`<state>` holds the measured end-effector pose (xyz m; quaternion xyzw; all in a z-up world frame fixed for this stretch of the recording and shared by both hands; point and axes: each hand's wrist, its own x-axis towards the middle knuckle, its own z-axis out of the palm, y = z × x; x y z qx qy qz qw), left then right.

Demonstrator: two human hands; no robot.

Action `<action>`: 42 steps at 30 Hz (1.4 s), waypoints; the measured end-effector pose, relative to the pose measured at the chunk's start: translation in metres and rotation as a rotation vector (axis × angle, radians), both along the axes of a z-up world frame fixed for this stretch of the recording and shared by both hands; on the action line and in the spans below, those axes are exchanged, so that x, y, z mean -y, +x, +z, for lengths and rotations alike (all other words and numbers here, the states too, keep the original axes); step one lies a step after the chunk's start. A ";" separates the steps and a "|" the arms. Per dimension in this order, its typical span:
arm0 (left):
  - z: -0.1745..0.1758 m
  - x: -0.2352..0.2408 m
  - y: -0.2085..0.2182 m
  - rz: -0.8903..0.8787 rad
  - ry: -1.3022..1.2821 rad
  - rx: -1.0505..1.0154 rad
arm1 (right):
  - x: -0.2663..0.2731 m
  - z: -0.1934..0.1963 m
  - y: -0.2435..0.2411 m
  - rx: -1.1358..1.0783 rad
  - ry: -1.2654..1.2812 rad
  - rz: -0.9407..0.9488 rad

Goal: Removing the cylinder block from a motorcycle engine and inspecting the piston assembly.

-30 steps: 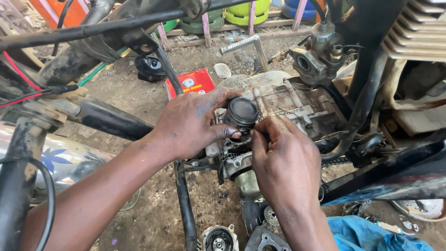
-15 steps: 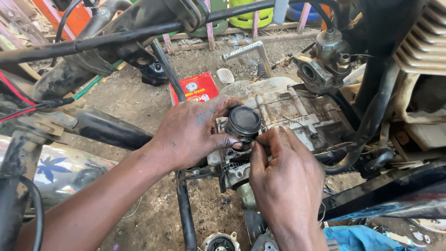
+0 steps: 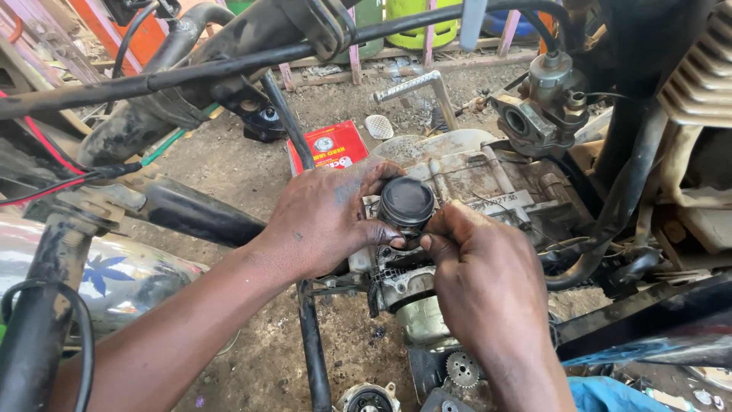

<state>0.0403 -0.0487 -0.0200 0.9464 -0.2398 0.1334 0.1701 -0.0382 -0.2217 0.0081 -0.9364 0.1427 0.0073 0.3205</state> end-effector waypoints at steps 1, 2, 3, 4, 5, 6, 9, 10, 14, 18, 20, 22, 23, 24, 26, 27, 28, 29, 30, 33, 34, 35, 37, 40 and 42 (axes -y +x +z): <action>-0.001 0.001 0.000 0.000 0.001 0.000 | 0.000 0.003 0.001 0.000 0.001 0.000; -0.001 0.001 -0.001 0.007 0.002 0.008 | 0.001 0.006 0.002 -0.015 0.024 0.011; -0.002 0.002 -0.001 0.014 0.003 0.015 | 0.001 0.010 0.003 -0.031 0.047 0.021; -0.001 0.002 -0.002 0.016 0.005 0.017 | -0.001 0.019 0.002 -0.028 0.049 0.024; 0.001 0.002 -0.003 0.013 0.010 0.013 | -0.004 0.029 0.001 -0.106 0.108 0.001; 0.001 0.003 -0.004 0.010 0.014 0.004 | -0.006 0.038 -0.001 -0.187 0.167 -0.023; 0.000 0.005 -0.005 0.022 0.007 0.027 | 0.008 0.014 0.013 -0.033 0.121 0.077; 0.002 0.004 -0.007 0.023 0.006 0.028 | 0.009 0.014 0.012 -0.033 0.120 0.077; 0.007 0.004 -0.006 0.008 -0.004 -0.010 | 0.012 0.019 0.007 -0.042 0.126 0.088; 0.009 0.001 -0.005 0.000 -0.010 -0.029 | 0.007 0.022 0.001 -0.087 0.101 0.043; 0.007 -0.002 -0.004 0.013 -0.005 -0.039 | 0.003 0.020 0.002 -0.084 0.081 0.034; 0.006 -0.004 -0.002 0.022 -0.002 -0.045 | -0.003 0.025 0.001 -0.077 0.061 0.022; 0.005 -0.005 -0.001 0.003 -0.005 -0.029 | -0.006 0.029 -0.001 -0.110 0.073 0.003; 0.005 -0.006 0.001 -0.017 -0.007 -0.012 | -0.009 0.033 -0.002 -0.142 0.086 -0.017; 0.002 -0.009 0.004 -0.027 -0.011 -0.003 | -0.007 0.025 0.000 -0.104 0.078 -0.005; 0.000 -0.010 0.005 -0.039 -0.014 0.003 | -0.006 0.020 0.000 -0.068 0.071 0.005; 0.000 -0.010 0.005 -0.038 -0.015 0.003 | -0.007 0.019 0.001 -0.069 0.070 0.007; 0.000 -0.010 0.006 -0.034 -0.008 0.002 | -0.007 0.018 0.001 -0.057 0.076 -0.011; 0.000 -0.010 0.006 -0.031 0.000 0.002 | -0.007 0.017 0.001 -0.044 0.083 -0.029; 0.001 -0.010 0.005 -0.020 -0.009 -0.022 | -0.006 0.012 0.003 -0.017 0.040 0.010; 0.001 -0.010 0.005 -0.019 -0.009 -0.022 | -0.008 0.014 0.003 -0.018 0.039 0.010; 0.001 -0.010 0.005 -0.015 0.006 -0.018 | -0.009 0.016 0.002 -0.035 0.060 -0.002; 0.000 -0.010 0.006 -0.013 0.020 -0.014 | -0.009 0.017 0.003 -0.052 0.081 -0.016; -0.001 -0.010 0.006 -0.024 -0.010 -0.002 | -0.008 0.017 0.006 -0.019 0.112 -0.011; -0.001 -0.007 0.004 -0.003 -0.016 0.010 | -0.007 0.019 0.008 -0.044 0.095 -0.021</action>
